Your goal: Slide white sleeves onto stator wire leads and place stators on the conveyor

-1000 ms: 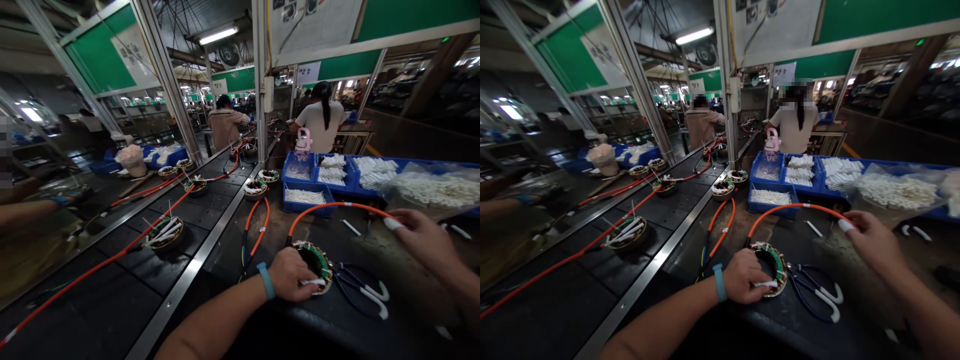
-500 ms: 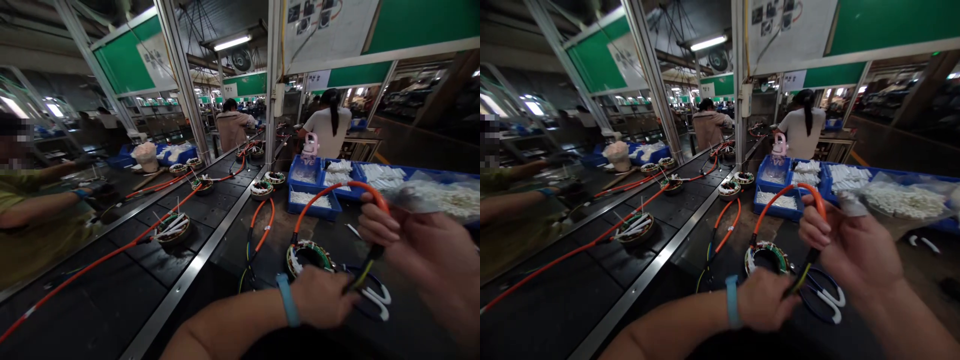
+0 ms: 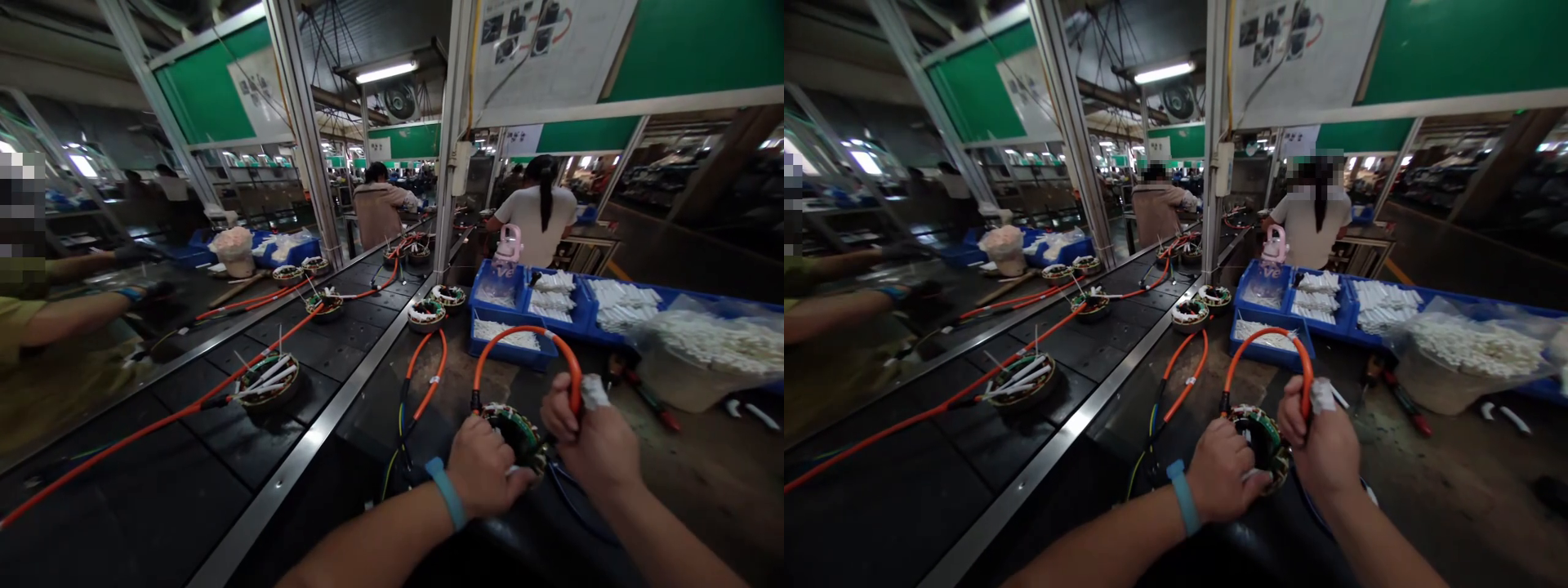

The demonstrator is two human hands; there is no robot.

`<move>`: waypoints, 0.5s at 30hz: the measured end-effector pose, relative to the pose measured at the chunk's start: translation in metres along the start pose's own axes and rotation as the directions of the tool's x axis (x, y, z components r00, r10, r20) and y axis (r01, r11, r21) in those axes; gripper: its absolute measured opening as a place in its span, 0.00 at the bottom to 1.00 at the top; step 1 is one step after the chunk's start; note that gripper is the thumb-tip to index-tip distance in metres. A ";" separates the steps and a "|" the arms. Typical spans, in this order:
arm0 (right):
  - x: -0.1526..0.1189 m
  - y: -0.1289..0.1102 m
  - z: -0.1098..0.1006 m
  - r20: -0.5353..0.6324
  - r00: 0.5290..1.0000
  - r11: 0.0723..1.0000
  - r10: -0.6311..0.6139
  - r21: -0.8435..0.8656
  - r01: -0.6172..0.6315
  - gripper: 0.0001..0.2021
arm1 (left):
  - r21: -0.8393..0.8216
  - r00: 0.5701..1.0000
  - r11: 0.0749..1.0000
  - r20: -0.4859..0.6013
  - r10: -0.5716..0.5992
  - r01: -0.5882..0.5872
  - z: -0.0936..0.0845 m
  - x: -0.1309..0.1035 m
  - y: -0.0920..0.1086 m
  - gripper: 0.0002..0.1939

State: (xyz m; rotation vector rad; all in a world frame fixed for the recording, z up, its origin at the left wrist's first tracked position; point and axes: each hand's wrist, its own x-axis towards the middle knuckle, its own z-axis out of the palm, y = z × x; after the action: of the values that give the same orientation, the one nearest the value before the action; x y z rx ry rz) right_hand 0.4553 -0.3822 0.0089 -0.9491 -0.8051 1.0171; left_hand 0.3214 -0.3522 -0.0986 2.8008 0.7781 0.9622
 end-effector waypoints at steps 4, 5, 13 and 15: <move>0.018 -0.008 0.015 0.070 0.990 0.988 0.121 -0.104 -0.114 0.13 | -0.383 0.962 0.892 -0.029 -0.273 0.242 -0.008 0.009 -0.002 0.30; 0.022 -0.009 0.017 0.093 0.984 0.977 0.153 -0.167 -0.136 0.13 | -0.491 0.936 0.818 -0.011 -0.351 0.301 -0.013 0.008 -0.001 0.33; -0.005 0.000 -0.026 0.535 0.759 0.894 0.372 -0.425 -0.138 0.23 | -0.939 0.668 -0.207 0.340 -0.662 0.273 -0.071 -0.001 0.006 0.38; -0.021 0.015 -0.032 0.468 0.854 0.937 0.227 -0.344 -0.060 0.29 | -0.944 0.667 -0.262 0.329 -0.668 0.203 -0.085 0.002 -0.002 0.37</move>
State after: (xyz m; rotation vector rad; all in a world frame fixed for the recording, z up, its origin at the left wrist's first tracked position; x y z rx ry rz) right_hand 0.4724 -0.4072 -0.0194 -1.0433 -1.3848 1.3208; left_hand 0.2716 -0.3568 -0.0299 0.7891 0.6043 1.0935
